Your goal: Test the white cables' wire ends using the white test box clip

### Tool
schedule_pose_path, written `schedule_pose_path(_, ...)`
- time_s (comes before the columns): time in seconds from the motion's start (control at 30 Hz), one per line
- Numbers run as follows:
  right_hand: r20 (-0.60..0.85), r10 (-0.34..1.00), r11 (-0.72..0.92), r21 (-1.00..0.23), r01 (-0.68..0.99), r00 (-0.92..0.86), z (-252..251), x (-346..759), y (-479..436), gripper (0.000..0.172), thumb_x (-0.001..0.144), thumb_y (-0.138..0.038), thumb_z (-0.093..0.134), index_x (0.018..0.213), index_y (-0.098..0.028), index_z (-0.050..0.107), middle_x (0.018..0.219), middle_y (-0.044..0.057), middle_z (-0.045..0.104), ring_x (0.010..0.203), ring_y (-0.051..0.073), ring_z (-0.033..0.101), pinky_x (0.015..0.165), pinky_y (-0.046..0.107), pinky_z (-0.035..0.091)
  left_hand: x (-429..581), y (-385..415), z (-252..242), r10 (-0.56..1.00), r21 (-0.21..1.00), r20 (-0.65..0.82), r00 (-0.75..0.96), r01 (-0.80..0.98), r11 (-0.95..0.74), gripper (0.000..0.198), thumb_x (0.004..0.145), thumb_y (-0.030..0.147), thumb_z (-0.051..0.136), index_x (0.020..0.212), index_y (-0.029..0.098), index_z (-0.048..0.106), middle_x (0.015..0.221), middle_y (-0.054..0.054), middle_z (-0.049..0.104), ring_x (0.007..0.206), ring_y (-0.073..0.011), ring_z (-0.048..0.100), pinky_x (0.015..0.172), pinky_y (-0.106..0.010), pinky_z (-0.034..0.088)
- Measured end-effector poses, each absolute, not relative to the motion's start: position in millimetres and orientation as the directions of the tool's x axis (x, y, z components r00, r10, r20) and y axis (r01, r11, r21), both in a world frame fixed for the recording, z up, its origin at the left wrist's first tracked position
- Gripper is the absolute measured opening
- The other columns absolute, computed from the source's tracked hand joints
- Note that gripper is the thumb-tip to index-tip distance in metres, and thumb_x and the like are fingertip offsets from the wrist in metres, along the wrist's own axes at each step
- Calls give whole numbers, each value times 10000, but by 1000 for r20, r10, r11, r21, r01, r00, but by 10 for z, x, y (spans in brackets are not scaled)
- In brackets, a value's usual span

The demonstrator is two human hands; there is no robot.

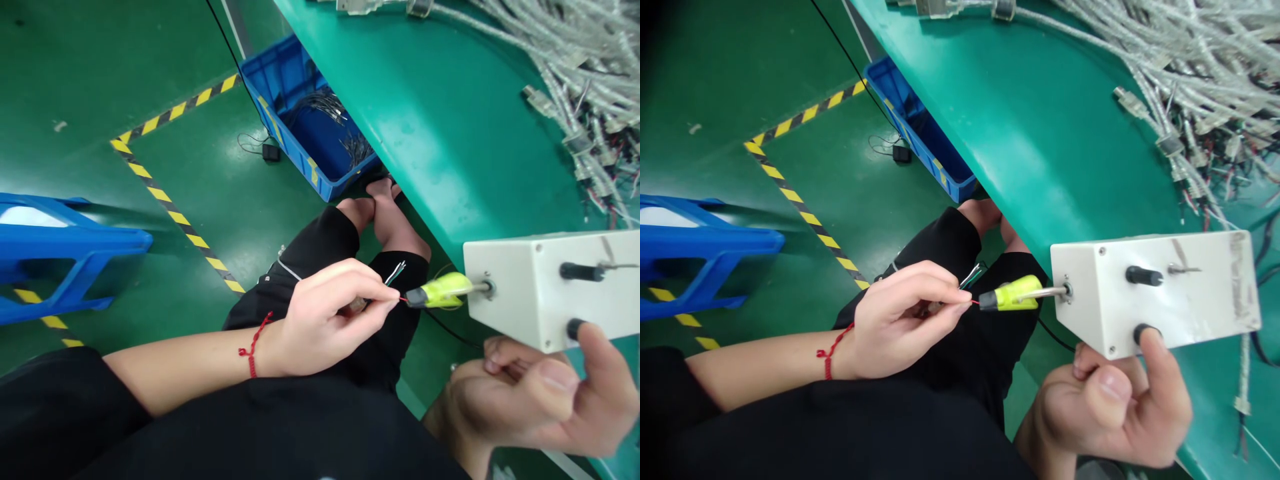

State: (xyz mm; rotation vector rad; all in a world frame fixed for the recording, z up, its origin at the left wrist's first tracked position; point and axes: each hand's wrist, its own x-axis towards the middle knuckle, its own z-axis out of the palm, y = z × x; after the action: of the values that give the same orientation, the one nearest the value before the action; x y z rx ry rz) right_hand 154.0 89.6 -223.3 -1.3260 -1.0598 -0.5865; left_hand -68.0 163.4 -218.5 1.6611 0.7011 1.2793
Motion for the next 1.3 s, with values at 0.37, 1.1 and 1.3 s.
schedule_pose_path(0.37, 857, 204, 164, -507, 846, 474, -2245, 1519, 902, 411, 861, -353, 645, 1152, -138, 841, 524, -41, 424, 372, 128, 334, 438, 352, 360, -683, 1629, -2173, 842, 889, 453, 293, -78, -451, 132, 910, 36, 780, 1017, 113, 777, 887, -63, 740, 635, -79, 624, 556, -175, 537)
schedule_pose_path(1.1, 861, 218, 181, -498, 848, 459, -2244, 1489, 876, 417, 840, -281, 682, 1189, -111, 835, 737, 39, 621, 404, 66, 335, 341, 254, 287, -703, 1611, -2167, 851, 894, 445, 279, -78, -442, 119, 913, 60, 782, 1007, 132, 781, 885, -60, 746, 619, -86, 628, 546, -184, 542)
schedule_pose_path(1.3, 849, 189, 171, -523, 835, 493, -2242, 1472, 892, 427, 798, -295, 698, 1147, -100, 849, 687, 30, 604, 381, 68, 317, 338, 271, 279, -693, 1608, -2178, 847, 888, 457, 273, -91, -450, 118, 905, 38, 783, 1001, 105, 781, 883, -70, 740, 624, -80, 620, 552, -177, 533)
